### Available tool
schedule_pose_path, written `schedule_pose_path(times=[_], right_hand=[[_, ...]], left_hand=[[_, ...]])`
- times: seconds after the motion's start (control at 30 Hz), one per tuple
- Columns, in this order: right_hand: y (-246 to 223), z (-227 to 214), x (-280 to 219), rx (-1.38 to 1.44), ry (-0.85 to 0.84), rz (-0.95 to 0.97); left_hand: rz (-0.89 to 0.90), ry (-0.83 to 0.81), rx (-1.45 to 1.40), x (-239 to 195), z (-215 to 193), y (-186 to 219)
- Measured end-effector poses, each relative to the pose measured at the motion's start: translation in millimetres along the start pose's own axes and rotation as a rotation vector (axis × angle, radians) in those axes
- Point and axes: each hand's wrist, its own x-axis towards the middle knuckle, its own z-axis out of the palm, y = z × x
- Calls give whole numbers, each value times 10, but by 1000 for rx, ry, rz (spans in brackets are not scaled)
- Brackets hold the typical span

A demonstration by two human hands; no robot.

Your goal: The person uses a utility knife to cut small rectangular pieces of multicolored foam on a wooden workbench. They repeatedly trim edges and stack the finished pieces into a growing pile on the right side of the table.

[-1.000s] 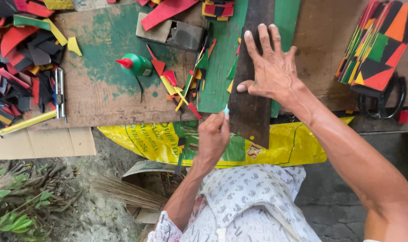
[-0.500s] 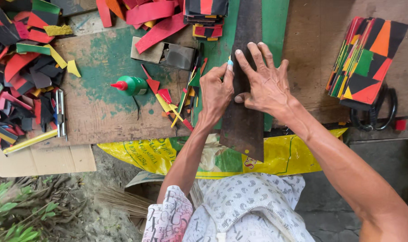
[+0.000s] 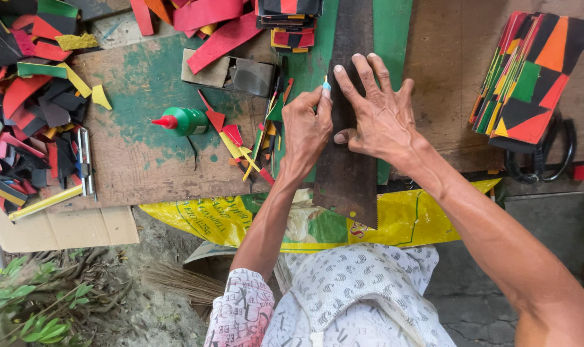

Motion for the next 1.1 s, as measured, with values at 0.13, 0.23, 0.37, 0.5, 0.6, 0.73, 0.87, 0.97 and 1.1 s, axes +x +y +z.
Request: schedule_pose_path(times=[0.13,0.23,0.37,0.5,0.6,0.73,0.87,0.97,1.1], right_hand=[[0,14,-1,-8,-8,4],[-7,10,4,-18,-15,6],[-36,-25,11,-39,-27,9],[-81,-83,34,-79,-93,18],[-118,-103,71,-99,-131,57],[-123,-62,68,-97,-79,38],[-121,-37,57,-111,-90,38],[-136,-76,48,-80,-104,56],[-169,-109,9,-108,-59,-7]], left_hand=[[43,1,98,39,28,5],[53,-26,101,78,66,-33],[139,-23,167,113,124,-98],[146,-30,186,16,110,-139],[189,-17,173,-15,89,-143],[198,-1,145,-159,54,-169],[167,-27,179,-272,22,-148],[163,-25,176,-462,-39,-96],[152,-38,193,-617,-72,-147]])
